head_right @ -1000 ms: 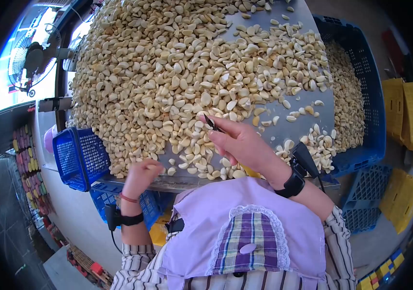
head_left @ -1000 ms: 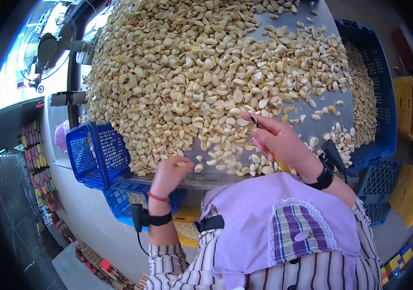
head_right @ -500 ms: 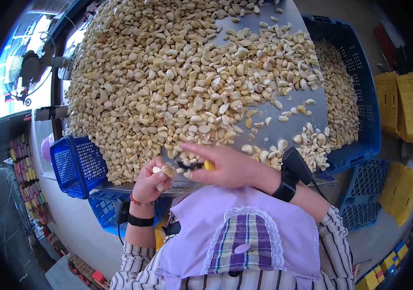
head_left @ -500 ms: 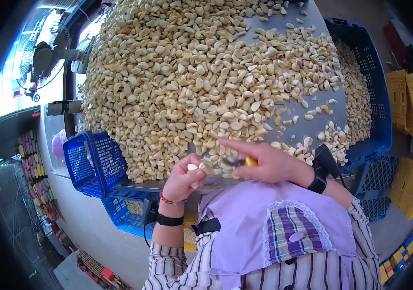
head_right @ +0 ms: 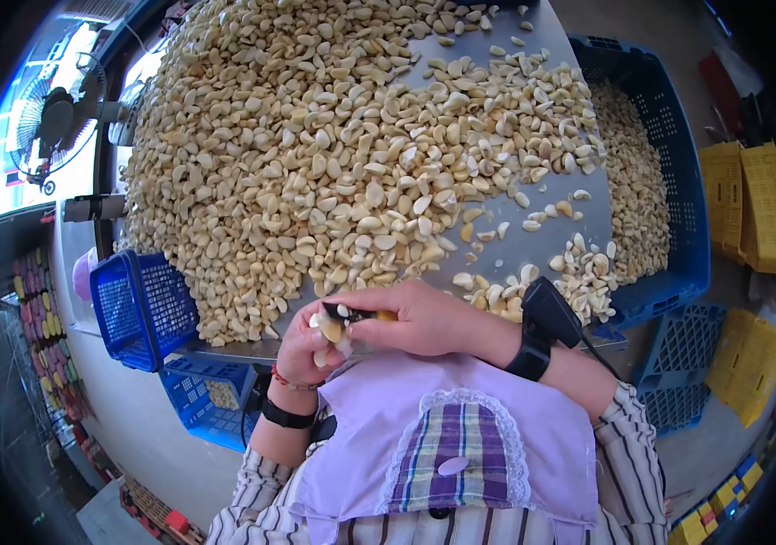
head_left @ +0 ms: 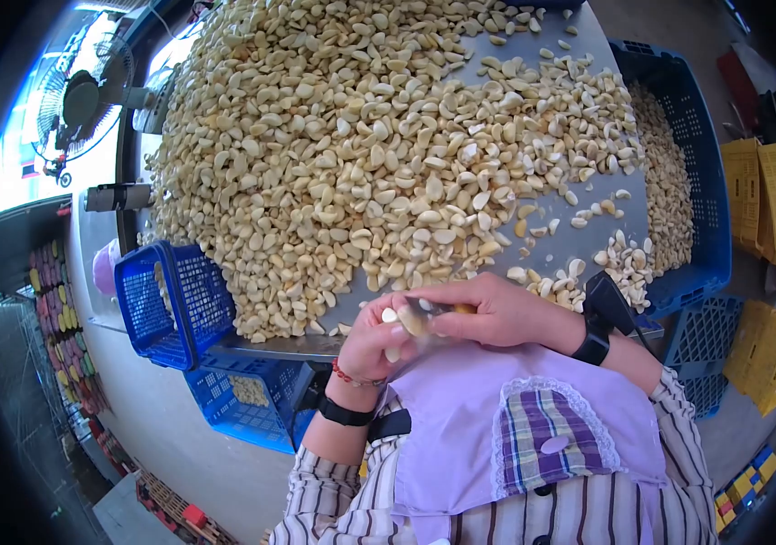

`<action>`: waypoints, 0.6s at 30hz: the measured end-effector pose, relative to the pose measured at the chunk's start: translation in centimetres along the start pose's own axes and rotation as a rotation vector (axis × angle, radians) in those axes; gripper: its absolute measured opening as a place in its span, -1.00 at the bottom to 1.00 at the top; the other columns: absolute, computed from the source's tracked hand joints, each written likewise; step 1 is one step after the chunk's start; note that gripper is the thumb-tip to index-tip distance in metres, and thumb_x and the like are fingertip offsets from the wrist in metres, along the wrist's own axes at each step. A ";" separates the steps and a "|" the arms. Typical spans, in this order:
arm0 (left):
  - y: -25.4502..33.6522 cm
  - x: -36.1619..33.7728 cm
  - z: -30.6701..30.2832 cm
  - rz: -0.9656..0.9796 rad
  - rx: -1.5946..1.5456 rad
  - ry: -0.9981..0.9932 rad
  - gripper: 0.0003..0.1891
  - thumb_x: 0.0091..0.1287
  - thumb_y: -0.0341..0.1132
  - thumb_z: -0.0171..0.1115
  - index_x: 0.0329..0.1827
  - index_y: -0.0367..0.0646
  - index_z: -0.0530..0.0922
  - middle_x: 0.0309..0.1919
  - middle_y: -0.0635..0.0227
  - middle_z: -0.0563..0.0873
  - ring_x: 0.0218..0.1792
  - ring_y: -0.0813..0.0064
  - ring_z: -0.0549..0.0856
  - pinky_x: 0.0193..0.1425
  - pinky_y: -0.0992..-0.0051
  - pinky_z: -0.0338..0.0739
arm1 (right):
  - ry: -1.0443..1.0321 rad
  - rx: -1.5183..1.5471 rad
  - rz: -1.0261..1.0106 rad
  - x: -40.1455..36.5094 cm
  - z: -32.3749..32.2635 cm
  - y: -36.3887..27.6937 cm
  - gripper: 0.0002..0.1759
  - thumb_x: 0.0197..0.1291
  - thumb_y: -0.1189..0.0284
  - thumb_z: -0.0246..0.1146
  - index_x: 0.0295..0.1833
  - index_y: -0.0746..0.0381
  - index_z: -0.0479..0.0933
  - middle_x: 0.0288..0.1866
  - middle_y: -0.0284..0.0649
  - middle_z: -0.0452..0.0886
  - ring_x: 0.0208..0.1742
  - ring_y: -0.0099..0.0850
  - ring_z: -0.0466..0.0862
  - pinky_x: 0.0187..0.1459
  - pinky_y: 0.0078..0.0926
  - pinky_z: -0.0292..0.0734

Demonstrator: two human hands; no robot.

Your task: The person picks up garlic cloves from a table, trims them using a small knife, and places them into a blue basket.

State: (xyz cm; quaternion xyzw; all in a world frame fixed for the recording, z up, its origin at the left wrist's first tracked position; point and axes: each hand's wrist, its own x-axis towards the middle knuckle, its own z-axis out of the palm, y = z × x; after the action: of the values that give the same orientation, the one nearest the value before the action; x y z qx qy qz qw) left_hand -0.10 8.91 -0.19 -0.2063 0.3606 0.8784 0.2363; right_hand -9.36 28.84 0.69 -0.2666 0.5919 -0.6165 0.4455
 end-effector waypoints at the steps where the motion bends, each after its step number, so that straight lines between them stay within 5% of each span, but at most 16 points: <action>1: -0.5 0.2 -0.4 0.029 -0.110 -0.036 -0.66 0.13 -0.34 0.35 -0.09 -0.26 0.49 -0.39 0.26 0.62 -0.62 0.61 0.50 -0.62 0.70 0.36 | 0.001 0.100 0.088 0.0 -0.2 -0.3 -0.35 0.25 0.29 0.23 0.45 0.08 0.24 -0.37 -0.28 0.61 -0.41 -0.58 0.54 -0.30 -0.58 0.48; 4: -0.6 0.5 -0.2 0.054 -0.221 -0.069 -0.71 0.15 -0.31 0.35 -0.16 -0.20 0.46 -0.40 0.19 0.59 -0.62 0.57 0.47 -0.66 0.67 0.31 | 0.028 0.260 0.201 -0.5 -1.5 -2.6 -0.32 0.22 0.41 0.19 0.47 0.04 0.21 -0.23 -0.41 0.60 -0.40 -0.65 0.52 -0.34 -0.65 0.45; 6: -0.3 0.3 0.1 0.030 -0.199 -0.032 -0.73 0.17 -0.35 0.33 -0.14 -0.20 0.47 -0.37 0.21 0.60 -0.63 0.60 0.46 -0.65 0.67 0.29 | -0.003 0.219 0.238 -0.7 -1.6 -2.2 -0.27 0.21 0.35 0.23 0.49 0.05 0.16 -0.15 -0.33 0.62 -0.31 -0.58 0.57 -0.24 -0.57 0.50; 8: -0.2 0.3 0.5 0.025 -0.206 -0.022 -0.76 0.18 -0.38 0.31 -0.15 -0.21 0.47 -0.38 0.23 0.61 -0.64 0.61 0.47 -0.64 0.67 0.28 | 0.004 -0.109 -0.158 -0.6 -0.9 -0.6 -0.23 0.21 0.16 0.26 0.49 0.11 0.16 -0.12 -0.10 0.64 -0.35 -0.41 0.58 -0.21 -0.50 0.48; 10: 0.0 0.4 0.3 0.024 -0.213 -0.011 -0.80 0.19 -0.41 0.29 -0.17 -0.21 0.48 -0.39 0.25 0.61 -0.64 0.61 0.48 -0.64 0.68 0.28 | -0.069 -0.141 -0.042 -0.7 -1.1 -1.6 -0.19 0.19 0.10 0.26 0.49 0.12 0.15 -0.06 -0.01 0.63 -0.29 -0.30 0.61 -0.17 -0.46 0.48; 12: 0.6 0.3 -0.3 -0.086 0.055 0.030 -0.77 0.16 -0.45 0.31 -0.13 -0.25 0.54 -0.47 0.31 0.63 -0.64 0.60 0.52 -0.59 0.68 0.35 | -0.037 -0.177 -0.013 -0.8 -1.2 -1.7 -0.20 0.19 0.09 0.25 0.49 0.10 0.15 -0.05 -0.06 0.64 -0.28 -0.30 0.61 -0.16 -0.45 0.48; 13: 1.6 0.2 0.5 -0.216 0.556 0.130 -0.77 0.15 -0.40 0.36 -0.14 -0.25 0.62 -0.49 0.39 0.67 -0.58 0.58 0.59 -0.49 0.66 0.45 | -0.039 -0.175 -0.012 -0.9 -1.3 -2.0 -0.20 0.19 0.09 0.25 0.49 0.10 0.15 -0.05 -0.06 0.64 -0.28 -0.30 0.61 -0.16 -0.45 0.48; 14: 1.7 0.2 0.7 -0.217 0.554 0.134 -0.77 0.15 -0.40 0.36 -0.14 -0.25 0.62 -0.49 0.39 0.67 -0.58 0.58 0.59 -0.49 0.66 0.45 | 0.067 -0.033 0.049 -1.1 -1.7 -2.7 -0.24 0.22 0.14 0.24 0.48 0.08 0.17 -0.15 -0.14 0.63 -0.35 -0.40 0.58 -0.25 -0.52 0.47; 16: 1.6 0.1 1.3 0.050 1.406 -0.109 -0.80 0.14 -0.36 0.37 -0.19 -0.22 0.69 -0.44 0.35 0.72 -0.53 0.55 0.63 -0.39 0.62 0.51 | 0.272 0.248 0.175 -1.4 -2.5 -3.5 -0.32 0.26 0.25 0.23 0.47 0.03 0.21 -0.35 -0.31 0.60 -0.49 -0.60 0.52 -0.42 -0.66 0.44; 18: 2.9 -0.6 1.4 0.049 1.401 -0.039 -0.86 0.18 -0.35 0.35 -0.27 -0.22 0.69 -0.38 0.25 0.74 -0.48 0.55 0.66 -0.35 0.57 0.53 | 0.326 0.336 0.166 -1.8 -3.2 -2.5 -0.36 0.29 0.29 0.21 0.46 0.04 0.22 -0.41 -0.36 0.55 -0.54 -0.67 0.47 -0.48 -0.72 0.40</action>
State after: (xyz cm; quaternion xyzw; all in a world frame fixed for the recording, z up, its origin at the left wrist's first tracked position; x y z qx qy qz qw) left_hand -1.54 7.94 2.60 0.0185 0.8421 0.4478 0.3001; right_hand -11.89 31.72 2.99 -0.0362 0.5650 -0.7025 0.4313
